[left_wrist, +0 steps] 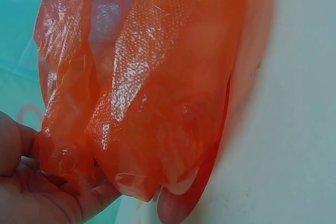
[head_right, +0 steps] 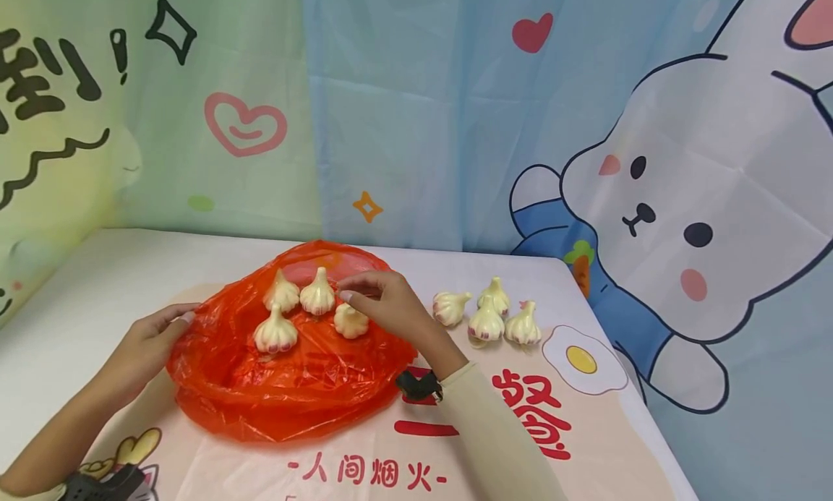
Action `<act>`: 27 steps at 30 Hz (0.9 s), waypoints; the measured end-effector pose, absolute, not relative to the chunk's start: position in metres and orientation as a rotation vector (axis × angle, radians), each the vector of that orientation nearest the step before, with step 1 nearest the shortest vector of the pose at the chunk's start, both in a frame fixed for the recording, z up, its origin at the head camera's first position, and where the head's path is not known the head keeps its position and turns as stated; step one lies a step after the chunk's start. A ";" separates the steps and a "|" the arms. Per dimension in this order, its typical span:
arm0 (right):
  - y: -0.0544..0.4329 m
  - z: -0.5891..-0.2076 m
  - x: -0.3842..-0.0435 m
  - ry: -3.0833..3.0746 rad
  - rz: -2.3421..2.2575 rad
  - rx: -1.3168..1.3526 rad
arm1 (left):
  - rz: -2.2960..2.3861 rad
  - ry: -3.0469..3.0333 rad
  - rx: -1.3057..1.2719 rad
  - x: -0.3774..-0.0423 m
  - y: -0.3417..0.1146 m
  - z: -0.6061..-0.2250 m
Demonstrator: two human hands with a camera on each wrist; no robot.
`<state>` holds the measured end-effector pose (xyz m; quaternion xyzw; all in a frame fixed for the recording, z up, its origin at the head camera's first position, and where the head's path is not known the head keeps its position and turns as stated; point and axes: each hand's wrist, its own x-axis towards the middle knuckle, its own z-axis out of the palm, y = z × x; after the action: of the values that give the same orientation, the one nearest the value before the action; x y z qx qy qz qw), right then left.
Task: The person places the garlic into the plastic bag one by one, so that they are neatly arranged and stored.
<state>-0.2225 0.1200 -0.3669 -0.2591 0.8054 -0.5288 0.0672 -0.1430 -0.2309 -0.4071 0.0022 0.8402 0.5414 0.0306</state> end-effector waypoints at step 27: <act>0.251 -0.373 -0.183 2.870 -1.564 -0.332 | 1.670 2.575 -0.027 -0.141 -0.235 -0.408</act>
<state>-0.1831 0.2508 -0.3730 -0.1007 0.8713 -0.4749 -0.0719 -0.1411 -0.2348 -0.4083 -0.0087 0.8384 0.5437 0.0362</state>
